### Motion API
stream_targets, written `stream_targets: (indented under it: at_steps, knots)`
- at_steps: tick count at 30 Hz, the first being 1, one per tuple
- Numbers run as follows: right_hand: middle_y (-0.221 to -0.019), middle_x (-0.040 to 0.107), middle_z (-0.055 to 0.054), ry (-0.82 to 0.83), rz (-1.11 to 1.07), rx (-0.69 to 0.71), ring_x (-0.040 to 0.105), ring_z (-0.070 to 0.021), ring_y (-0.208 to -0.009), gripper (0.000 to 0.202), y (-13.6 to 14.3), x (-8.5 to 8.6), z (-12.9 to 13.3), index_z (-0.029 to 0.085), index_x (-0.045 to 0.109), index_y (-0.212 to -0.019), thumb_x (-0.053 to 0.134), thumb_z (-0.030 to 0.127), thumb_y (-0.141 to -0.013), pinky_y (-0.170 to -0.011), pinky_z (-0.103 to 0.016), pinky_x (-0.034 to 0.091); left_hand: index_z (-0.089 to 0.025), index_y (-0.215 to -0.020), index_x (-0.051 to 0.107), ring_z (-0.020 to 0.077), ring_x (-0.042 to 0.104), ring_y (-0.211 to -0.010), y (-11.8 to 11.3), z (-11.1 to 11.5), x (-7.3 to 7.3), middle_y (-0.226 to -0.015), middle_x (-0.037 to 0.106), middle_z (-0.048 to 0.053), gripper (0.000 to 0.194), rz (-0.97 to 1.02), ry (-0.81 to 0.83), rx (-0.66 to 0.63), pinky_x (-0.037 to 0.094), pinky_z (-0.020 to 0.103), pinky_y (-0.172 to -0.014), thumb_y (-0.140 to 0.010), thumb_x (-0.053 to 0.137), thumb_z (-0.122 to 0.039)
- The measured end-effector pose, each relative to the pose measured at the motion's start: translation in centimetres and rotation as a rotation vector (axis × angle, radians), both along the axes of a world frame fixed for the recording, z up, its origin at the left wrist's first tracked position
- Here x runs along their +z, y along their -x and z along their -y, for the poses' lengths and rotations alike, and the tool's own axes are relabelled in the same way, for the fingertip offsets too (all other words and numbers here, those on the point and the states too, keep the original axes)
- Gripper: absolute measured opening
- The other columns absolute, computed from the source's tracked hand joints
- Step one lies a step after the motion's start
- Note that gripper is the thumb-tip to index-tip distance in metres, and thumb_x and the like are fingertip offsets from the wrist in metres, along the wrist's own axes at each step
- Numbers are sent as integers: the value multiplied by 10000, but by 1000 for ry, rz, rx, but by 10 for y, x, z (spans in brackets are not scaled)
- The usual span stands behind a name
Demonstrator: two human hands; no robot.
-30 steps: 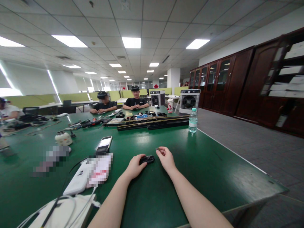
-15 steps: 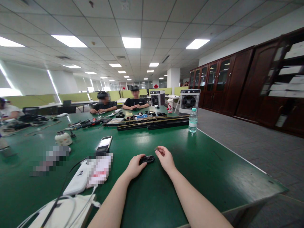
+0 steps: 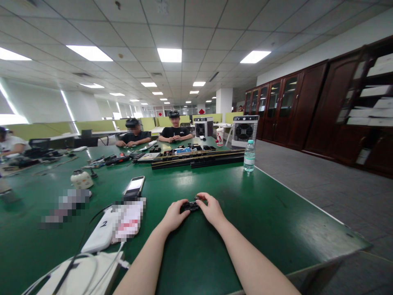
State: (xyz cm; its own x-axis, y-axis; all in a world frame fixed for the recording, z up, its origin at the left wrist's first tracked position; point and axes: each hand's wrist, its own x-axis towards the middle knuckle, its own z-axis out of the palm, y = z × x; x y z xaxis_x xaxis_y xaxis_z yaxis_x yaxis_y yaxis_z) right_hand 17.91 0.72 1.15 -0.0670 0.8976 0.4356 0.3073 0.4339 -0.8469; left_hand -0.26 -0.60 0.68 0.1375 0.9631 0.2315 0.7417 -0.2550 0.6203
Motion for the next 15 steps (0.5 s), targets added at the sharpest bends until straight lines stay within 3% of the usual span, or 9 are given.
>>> stream_targets:
  at_steps: [15]
  knots:
    - [-985,709,-35,-62,307,47,584,-247,-997,181,1,-2,3,272,711,-909,639,200,-760,-917,-403,427,-172,-1173,620,257,574,-1126,1,-3,-4,-1201,652,102,422,-9,-25,-31,418,373,-1008,-752,635,-197]
